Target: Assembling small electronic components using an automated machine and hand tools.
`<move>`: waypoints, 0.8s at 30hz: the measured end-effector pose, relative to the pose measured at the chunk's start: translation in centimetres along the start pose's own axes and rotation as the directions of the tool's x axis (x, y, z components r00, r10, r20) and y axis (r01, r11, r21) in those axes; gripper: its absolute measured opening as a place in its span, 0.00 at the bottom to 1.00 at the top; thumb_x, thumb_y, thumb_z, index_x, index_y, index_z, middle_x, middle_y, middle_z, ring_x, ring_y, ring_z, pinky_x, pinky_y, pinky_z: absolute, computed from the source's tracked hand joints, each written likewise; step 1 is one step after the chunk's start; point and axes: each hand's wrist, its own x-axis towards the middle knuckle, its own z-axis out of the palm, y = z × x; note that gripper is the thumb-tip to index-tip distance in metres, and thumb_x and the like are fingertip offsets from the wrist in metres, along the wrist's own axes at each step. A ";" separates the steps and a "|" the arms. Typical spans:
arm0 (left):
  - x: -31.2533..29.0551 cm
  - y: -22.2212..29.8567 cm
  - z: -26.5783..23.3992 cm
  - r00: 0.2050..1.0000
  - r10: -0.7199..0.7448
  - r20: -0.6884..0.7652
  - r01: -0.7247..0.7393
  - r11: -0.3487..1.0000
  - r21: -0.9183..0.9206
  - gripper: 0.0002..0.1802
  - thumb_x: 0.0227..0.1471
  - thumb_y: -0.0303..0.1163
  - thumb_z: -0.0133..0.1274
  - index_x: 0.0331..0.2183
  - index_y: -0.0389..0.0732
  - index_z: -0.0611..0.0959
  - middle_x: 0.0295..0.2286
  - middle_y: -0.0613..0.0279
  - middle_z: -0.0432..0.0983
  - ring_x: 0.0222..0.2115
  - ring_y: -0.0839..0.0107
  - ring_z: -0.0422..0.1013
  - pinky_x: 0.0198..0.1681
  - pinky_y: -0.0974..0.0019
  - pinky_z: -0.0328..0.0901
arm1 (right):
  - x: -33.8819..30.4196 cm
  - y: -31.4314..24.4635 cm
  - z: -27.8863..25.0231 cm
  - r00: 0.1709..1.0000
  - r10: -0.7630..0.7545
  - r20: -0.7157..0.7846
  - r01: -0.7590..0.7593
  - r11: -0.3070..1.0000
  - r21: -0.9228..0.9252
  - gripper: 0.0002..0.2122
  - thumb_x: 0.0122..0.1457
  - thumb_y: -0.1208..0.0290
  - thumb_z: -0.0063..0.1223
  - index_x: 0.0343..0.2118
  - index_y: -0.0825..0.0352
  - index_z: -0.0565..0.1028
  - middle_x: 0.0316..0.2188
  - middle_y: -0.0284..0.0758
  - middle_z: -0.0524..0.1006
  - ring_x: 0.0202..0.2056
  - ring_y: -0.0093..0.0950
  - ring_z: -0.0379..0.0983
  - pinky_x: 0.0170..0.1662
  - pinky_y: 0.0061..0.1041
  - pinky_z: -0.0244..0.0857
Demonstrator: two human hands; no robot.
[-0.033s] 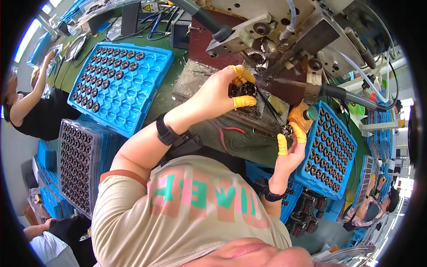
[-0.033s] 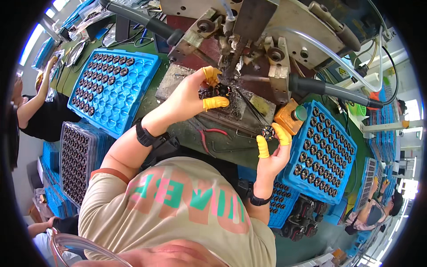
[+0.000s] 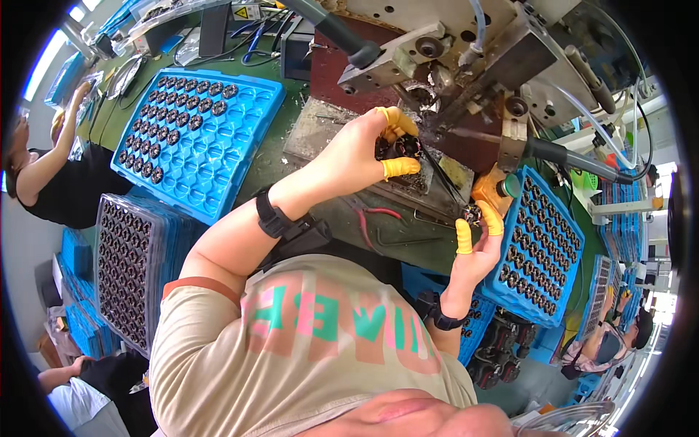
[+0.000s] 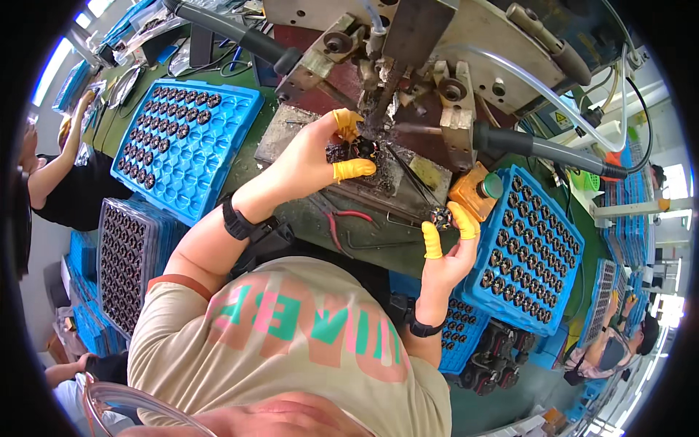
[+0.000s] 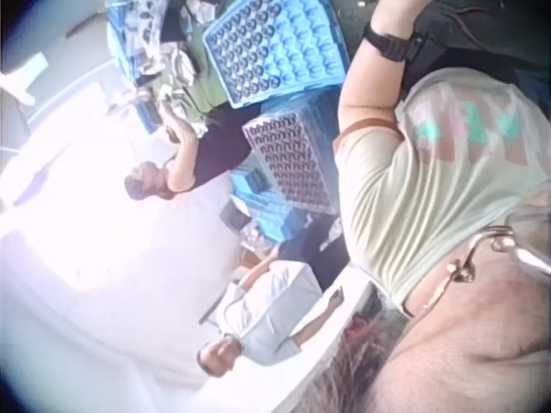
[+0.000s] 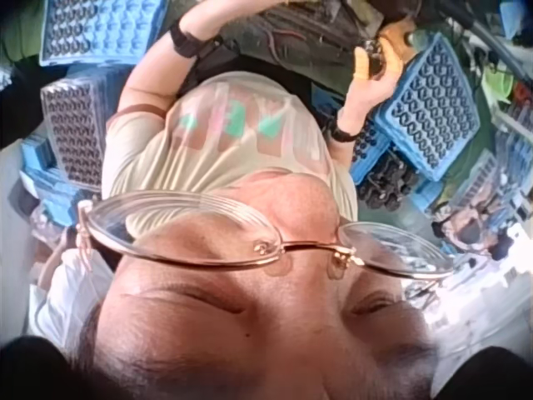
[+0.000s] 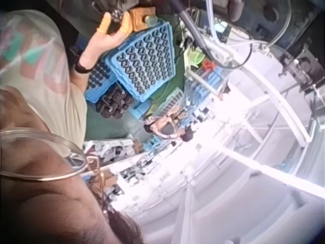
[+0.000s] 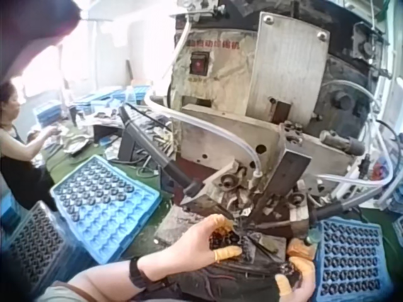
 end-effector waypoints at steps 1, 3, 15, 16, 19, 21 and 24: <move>0.0 -0.2 0.2 0.998 0.056 -0.023 -0.055 0.998 0.041 0.25 0.40 0.34 0.68 0.41 0.36 0.77 0.34 0.54 0.73 0.35 0.60 0.71 0.41 0.61 0.68 | 0.3 -0.2 -0.1 1.000 0.001 0.001 -0.001 1.000 0.001 0.22 0.47 0.71 0.69 0.45 0.69 0.76 0.43 0.34 0.75 0.44 0.28 0.69 0.51 0.25 0.61; 0.0 -0.3 0.4 0.993 0.111 -0.043 -0.107 0.991 0.083 0.25 0.40 0.33 0.68 0.41 0.35 0.77 0.34 0.54 0.73 0.35 0.60 0.71 0.41 0.61 0.68 | 1.2 -0.6 -0.3 0.978 -0.195 -0.068 0.160 0.923 -0.350 0.21 0.47 0.72 0.69 0.45 0.69 0.75 0.45 0.39 0.75 0.47 0.35 0.70 0.53 0.31 0.61; -5.4 -0.9 -5.7 0.975 0.170 -0.146 -0.088 0.891 0.445 0.27 0.42 0.33 0.65 0.47 0.42 0.77 0.43 0.55 0.72 0.47 0.56 0.66 0.52 0.60 0.62 | 3.5 1.5 -0.8 0.944 -0.318 0.091 0.309 0.749 -0.586 0.17 0.56 0.70 0.60 0.47 0.72 0.72 0.53 0.47 0.71 0.54 0.44 0.68 0.56 0.35 0.61; -6.3 -1.2 -7.4 0.982 0.110 -0.156 -0.022 0.877 0.480 0.24 0.43 0.32 0.65 0.44 0.43 0.79 0.41 0.56 0.74 0.45 0.56 0.68 0.50 0.60 0.63 | 3.3 1.3 -1.0 0.942 -0.322 0.095 0.314 0.743 -0.591 0.18 0.57 0.69 0.59 0.48 0.72 0.71 0.53 0.47 0.72 0.54 0.43 0.68 0.55 0.34 0.62; -10.0 -2.9 -12.9 0.945 0.063 -0.321 0.143 0.804 0.578 0.13 0.44 0.31 0.64 0.35 0.42 0.83 0.34 0.57 0.77 0.38 0.57 0.71 0.44 0.59 0.65 | 3.1 1.8 -1.5 0.924 -0.363 0.118 0.355 0.703 -0.616 0.22 0.59 0.67 0.57 0.53 0.71 0.68 0.52 0.46 0.72 0.50 0.39 0.71 0.47 0.29 0.67; -13.3 -4.2 -17.0 0.873 -0.026 -0.486 0.367 0.691 0.623 0.11 0.43 0.30 0.64 0.34 0.42 0.85 0.33 0.55 0.78 0.38 0.55 0.72 0.44 0.59 0.66 | 2.8 1.6 -1.4 0.978 -0.196 0.072 0.200 0.775 -0.600 0.23 0.60 0.67 0.56 0.55 0.74 0.67 0.55 0.43 0.70 0.49 0.36 0.73 0.45 0.29 0.68; -18.8 -5.0 -21.1 0.705 0.033 -0.709 0.673 0.286 0.682 0.12 0.42 0.32 0.64 0.34 0.45 0.85 0.35 0.56 0.78 0.40 0.55 0.72 0.45 0.57 0.67 | 3.4 2.3 -1.4 0.970 -0.230 0.084 0.234 0.772 -0.591 0.23 0.59 0.66 0.58 0.53 0.73 0.69 0.54 0.42 0.72 0.47 0.36 0.74 0.46 0.29 0.68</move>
